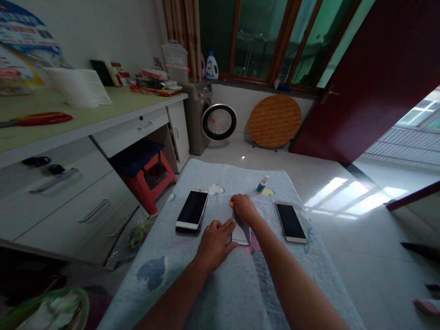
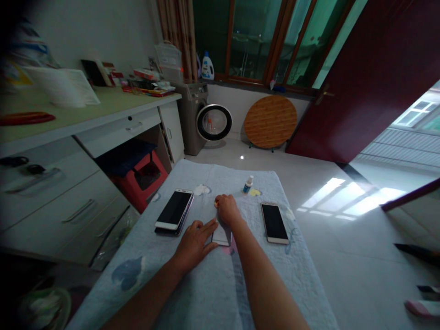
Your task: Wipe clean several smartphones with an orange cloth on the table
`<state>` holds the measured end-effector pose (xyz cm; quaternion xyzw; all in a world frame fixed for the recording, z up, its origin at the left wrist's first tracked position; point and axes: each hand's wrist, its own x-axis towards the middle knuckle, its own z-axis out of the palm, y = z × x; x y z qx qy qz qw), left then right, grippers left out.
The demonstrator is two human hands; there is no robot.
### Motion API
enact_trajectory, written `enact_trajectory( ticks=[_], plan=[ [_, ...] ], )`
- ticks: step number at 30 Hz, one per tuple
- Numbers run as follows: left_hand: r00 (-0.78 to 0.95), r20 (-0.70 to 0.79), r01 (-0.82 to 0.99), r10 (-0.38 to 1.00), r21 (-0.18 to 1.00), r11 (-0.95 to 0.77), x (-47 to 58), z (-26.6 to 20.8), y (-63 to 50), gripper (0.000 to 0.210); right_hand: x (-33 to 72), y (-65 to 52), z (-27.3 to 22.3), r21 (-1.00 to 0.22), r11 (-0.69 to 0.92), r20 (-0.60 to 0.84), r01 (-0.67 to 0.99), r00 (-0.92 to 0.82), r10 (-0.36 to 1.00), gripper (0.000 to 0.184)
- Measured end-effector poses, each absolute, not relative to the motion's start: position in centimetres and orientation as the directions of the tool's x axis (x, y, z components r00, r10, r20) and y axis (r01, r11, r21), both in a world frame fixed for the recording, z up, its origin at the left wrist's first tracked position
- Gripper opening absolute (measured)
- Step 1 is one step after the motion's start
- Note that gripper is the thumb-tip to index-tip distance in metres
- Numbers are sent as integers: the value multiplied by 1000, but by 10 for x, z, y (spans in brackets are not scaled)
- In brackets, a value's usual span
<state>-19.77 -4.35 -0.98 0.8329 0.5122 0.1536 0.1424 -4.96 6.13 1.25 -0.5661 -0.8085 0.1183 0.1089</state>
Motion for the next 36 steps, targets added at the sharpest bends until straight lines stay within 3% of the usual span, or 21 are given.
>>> enact_trajectory(
  ticks=[3, 8, 13, 20, 24, 29, 36],
  plan=[
    [428, 107, 805, 897, 407, -432, -198, -12, -44, 53, -55, 57, 14, -313, 395, 31, 864, -406, 913, 25],
    [284, 204, 810, 937, 472, -348, -197, -26, -46, 83, -57, 35, 12, -307, 437, 62, 846, -440, 896, 26],
    [248, 289, 782, 925, 503, -367, -195, -34, -47, 90, -58, 1, 14, -323, 451, 57, 832, -458, 887, 17],
    [315, 139, 803, 939, 489, -342, -198, -19, -46, 84, -56, -49, 26, -519, 291, -25, 804, -355, 935, 26],
    [395, 128, 807, 910, 425, -410, -198, -14, -45, 61, -36, -62, 21, -639, 280, 70, 717, -308, 949, 27],
    [418, 122, 812, 900, 394, -430, -198, -15, -43, 57, -5, -68, 13, -641, 191, 125, 744, -145, 982, 20],
    [410, 137, 814, 902, 390, -430, -198, -15, -43, 55, -20, -79, 14, -627, 244, 90, 740, -243, 966, 17]
  ],
)
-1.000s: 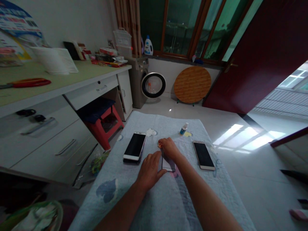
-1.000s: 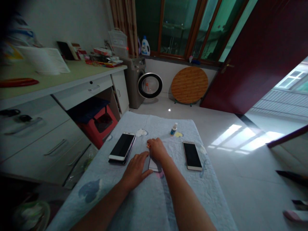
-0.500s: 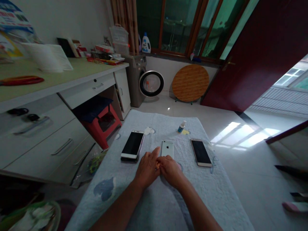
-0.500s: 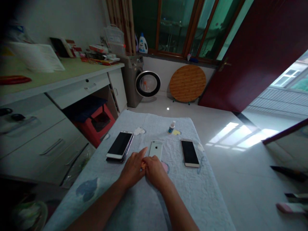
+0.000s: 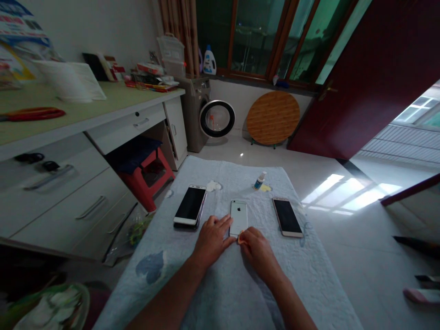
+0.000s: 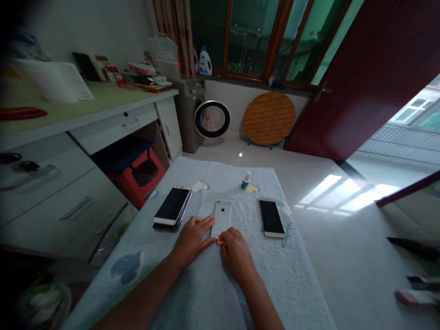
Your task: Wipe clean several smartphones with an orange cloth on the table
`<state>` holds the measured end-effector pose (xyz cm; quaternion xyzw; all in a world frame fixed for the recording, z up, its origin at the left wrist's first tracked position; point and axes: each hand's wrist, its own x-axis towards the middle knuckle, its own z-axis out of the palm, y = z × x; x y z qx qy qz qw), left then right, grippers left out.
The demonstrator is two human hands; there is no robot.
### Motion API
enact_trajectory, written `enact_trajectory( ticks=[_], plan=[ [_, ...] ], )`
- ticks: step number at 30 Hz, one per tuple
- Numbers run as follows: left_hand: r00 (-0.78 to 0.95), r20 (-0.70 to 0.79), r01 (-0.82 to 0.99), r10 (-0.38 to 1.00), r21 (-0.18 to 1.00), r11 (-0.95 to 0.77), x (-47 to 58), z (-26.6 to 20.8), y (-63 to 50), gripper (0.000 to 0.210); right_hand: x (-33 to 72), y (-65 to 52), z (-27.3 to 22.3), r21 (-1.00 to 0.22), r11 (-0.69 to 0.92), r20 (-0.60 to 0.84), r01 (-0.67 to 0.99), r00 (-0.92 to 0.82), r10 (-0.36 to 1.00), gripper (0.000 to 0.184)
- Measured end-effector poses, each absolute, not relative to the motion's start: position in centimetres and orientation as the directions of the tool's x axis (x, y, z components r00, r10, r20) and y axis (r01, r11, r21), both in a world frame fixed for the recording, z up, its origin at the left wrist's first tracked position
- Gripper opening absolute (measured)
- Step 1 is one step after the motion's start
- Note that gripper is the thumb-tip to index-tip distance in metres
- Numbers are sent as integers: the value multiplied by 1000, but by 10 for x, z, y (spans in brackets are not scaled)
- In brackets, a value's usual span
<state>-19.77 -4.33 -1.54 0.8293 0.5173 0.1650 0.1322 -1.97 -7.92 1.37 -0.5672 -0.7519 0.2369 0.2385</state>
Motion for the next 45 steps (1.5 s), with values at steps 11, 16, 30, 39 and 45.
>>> enact_trajectory(
  ticks=[11, 16, 30, 39, 45],
  plan=[
    [452, 106, 807, 886, 375, -456, -198, -7, -44, 42, -58, -75, -3, -385, 375, 230, 843, -306, 924, 16],
    [442, 112, 815, 890, 365, -451, -198, -9, -44, 47, -43, -80, 6, -404, 272, 135, 873, -237, 962, 18],
    [414, 151, 810, 898, 389, -439, -197, -13, -42, 57, -13, -65, 13, -517, -16, -25, 856, 3, 1000, 17],
    [414, 141, 806, 899, 404, -434, -197, -12, -42, 55, -19, -9, 8, -450, -109, 7, 887, 126, 992, 18],
    [421, 117, 804, 899, 411, -430, -198, -7, -42, 55, -20, 28, 7, -379, -111, 30, 919, 132, 991, 21]
  ],
)
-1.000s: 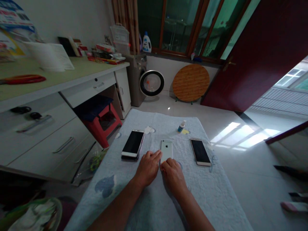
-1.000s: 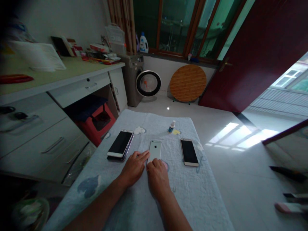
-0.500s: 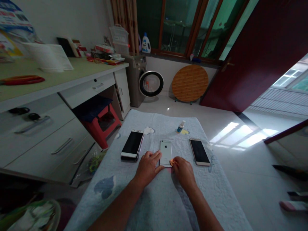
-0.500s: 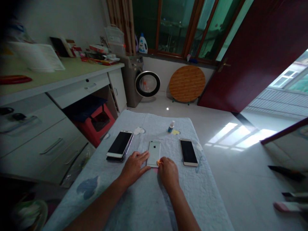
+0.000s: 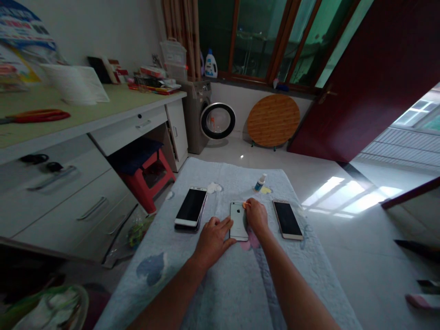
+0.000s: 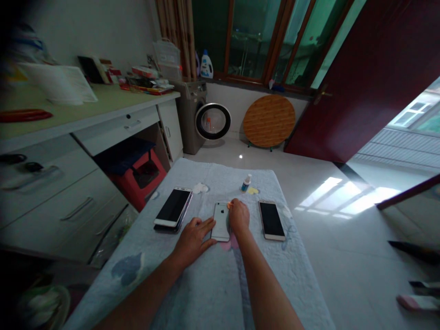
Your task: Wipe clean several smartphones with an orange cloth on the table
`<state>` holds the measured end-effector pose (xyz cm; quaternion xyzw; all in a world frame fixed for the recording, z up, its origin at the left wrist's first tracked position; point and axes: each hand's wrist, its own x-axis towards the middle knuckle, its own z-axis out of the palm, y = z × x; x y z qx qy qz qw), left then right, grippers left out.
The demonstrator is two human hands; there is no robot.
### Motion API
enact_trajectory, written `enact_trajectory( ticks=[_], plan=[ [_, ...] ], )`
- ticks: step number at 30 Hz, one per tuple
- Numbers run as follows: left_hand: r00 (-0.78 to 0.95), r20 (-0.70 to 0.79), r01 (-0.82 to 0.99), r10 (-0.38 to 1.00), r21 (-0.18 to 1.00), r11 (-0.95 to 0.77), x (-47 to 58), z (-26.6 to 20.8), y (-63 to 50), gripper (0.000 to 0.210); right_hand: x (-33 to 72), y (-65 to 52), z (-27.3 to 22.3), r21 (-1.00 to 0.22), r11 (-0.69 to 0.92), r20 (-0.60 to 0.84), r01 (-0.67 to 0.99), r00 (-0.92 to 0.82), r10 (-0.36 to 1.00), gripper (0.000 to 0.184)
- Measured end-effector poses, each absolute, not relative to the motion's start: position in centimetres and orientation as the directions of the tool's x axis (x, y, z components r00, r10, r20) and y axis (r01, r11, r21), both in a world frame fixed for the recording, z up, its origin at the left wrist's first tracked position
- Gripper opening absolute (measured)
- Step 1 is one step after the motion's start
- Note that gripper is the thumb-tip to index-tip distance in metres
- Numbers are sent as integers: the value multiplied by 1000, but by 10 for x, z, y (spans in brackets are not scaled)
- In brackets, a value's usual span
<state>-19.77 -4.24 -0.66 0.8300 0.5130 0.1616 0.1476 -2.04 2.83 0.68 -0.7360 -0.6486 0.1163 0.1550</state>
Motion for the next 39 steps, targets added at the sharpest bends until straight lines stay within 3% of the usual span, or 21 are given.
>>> enact_trajectory(
  ticks=[7, 19, 26, 31, 35, 39],
  plan=[
    [420, 126, 802, 899, 413, -432, -198, -9, -42, 54, -29, 55, 7, -249, 130, 57, 960, -120, 991, 21],
    [406, 169, 783, 898, 442, -438, -199, -14, -43, 56, -54, 46, 12, -293, 448, 60, 845, -451, 890, 18],
    [254, 312, 781, 916, 492, -384, -196, -34, -45, 81, -54, 9, 10, -369, 462, 119, 807, -452, 884, 18],
    [238, 299, 782, 924, 505, -365, -196, -34, -46, 88, -47, -28, 15, -488, 457, 81, 744, -483, 872, 21],
    [272, 266, 794, 925, 481, -372, -198, -29, -45, 82, -41, -46, 20, -574, 418, 54, 704, -477, 877, 23],
    [360, 209, 809, 909, 416, -416, -198, -21, -44, 60, -34, -41, 16, -535, 404, 78, 742, -433, 898, 22]
  ],
)
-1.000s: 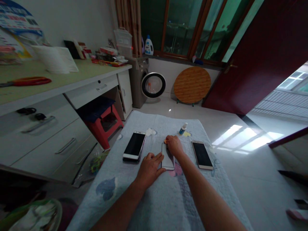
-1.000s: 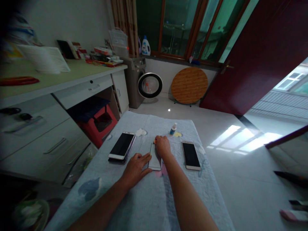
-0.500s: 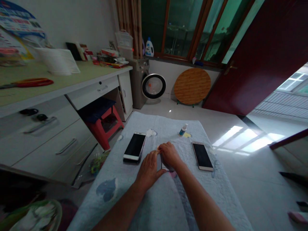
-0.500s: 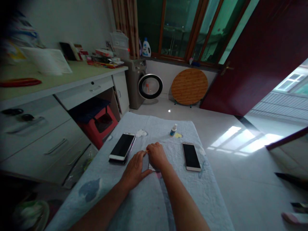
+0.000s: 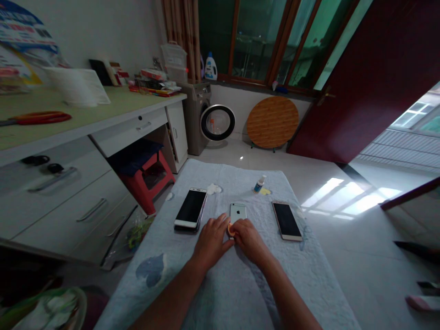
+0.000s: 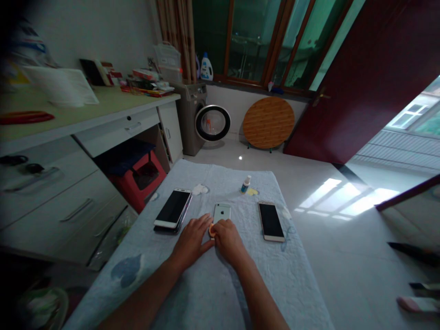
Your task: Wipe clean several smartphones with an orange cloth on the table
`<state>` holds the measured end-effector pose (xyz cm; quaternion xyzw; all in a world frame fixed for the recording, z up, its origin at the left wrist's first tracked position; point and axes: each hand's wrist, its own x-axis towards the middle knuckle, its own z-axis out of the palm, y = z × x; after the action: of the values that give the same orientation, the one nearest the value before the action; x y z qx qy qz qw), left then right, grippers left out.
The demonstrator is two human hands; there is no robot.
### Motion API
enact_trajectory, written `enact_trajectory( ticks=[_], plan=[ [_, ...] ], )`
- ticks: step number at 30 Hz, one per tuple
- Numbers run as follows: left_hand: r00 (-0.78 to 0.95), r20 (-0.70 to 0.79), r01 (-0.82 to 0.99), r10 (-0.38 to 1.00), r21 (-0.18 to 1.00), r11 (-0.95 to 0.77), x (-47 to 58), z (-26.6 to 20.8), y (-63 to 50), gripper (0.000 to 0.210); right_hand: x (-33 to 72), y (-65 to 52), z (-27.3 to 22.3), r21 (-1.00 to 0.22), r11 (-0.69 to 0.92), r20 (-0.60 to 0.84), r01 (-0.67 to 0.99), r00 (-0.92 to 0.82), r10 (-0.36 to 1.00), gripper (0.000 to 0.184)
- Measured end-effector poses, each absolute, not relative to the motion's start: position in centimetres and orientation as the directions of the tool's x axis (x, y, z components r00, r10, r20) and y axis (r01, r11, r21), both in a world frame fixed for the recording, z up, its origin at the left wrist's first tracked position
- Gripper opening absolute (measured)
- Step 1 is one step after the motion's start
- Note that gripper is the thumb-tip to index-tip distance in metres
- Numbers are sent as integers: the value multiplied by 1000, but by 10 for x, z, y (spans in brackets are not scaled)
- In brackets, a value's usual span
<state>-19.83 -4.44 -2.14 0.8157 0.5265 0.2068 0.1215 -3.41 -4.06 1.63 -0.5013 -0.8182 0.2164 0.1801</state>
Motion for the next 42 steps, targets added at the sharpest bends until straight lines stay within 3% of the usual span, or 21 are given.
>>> enact_trajectory(
  ticks=[9, 17, 23, 35, 42],
  plan=[
    [399, 172, 804, 901, 407, -434, -198, -13, -43, 60, -32, 15, -2, -406, 315, 201, 858, -253, 946, 22],
    [388, 158, 811, 908, 409, -418, -198, -13, -44, 59, -33, 28, -1, -371, 260, 165, 892, -212, 963, 25],
    [386, 173, 813, 906, 401, -423, -198, -14, -45, 58, -29, -19, 8, -442, 299, 106, 846, -282, 954, 22],
    [395, 185, 818, 900, 375, -436, -198, -15, -44, 58, -14, -94, 28, -610, 211, 21, 764, -250, 968, 6],
    [390, 183, 820, 902, 376, -431, -198, -15, -44, 60, 1, -87, 9, -604, 240, 170, 760, -171, 970, 21]
  ],
)
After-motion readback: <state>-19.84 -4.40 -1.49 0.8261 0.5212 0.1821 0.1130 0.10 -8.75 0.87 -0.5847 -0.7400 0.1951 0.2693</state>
